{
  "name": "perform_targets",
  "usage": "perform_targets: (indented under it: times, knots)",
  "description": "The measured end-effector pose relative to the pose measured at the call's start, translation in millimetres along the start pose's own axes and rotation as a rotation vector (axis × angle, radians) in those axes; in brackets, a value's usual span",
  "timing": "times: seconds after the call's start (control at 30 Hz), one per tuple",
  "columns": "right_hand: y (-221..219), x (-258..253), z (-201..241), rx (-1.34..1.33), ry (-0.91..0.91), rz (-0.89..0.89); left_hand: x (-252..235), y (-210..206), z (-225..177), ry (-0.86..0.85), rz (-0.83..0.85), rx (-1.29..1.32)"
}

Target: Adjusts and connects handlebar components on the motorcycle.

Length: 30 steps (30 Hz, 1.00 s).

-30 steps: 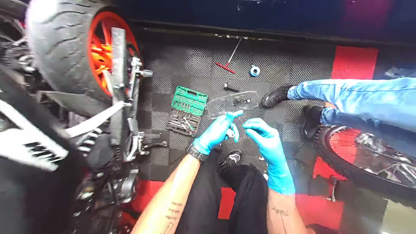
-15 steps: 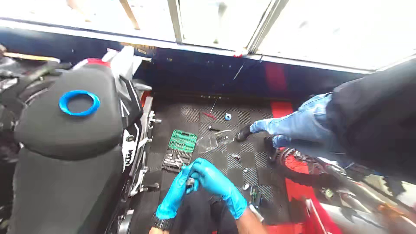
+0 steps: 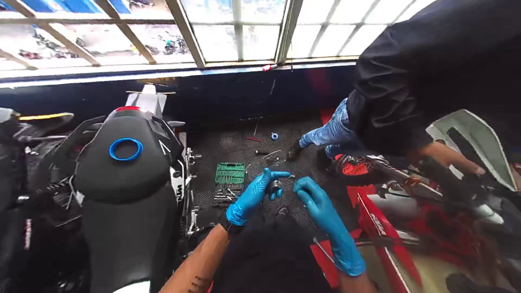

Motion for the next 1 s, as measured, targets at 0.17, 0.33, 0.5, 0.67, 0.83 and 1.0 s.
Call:
perform_targets:
  times: [0.17,0.33,0.5,0.67,0.83,1.0]
  knots:
    - [-8,124,44,0.018,0.016,0.354,3,-55,-3,0.038,0.251,0.058]
    - [-26,179,53,-0.124,-0.113,0.192,2,-99,0,0.127,0.379,0.143]
    - [-22,215,48,-0.247,-0.244,-0.127,-6,-134,1,0.191,0.439,0.081]
    - [-1,263,29,-0.588,-0.251,-0.576,-16,-174,16,0.198,0.535,-0.054]
    - [37,286,18,-0.817,-0.125,-0.798,-22,-218,32,0.269,0.610,-0.118]
    - [91,308,-5,-0.905,-0.221,-0.926,-42,-262,49,0.228,0.693,-0.248]
Point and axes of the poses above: each hand's wrist, its own x-axis away from the middle knuckle, its own y-axis out of the back of the hand, z = x × y, the point moved 7 cm from there along -x, towards the middle knuckle, and after that the axes turned 2 degrees about z, right-handed, at the moved point
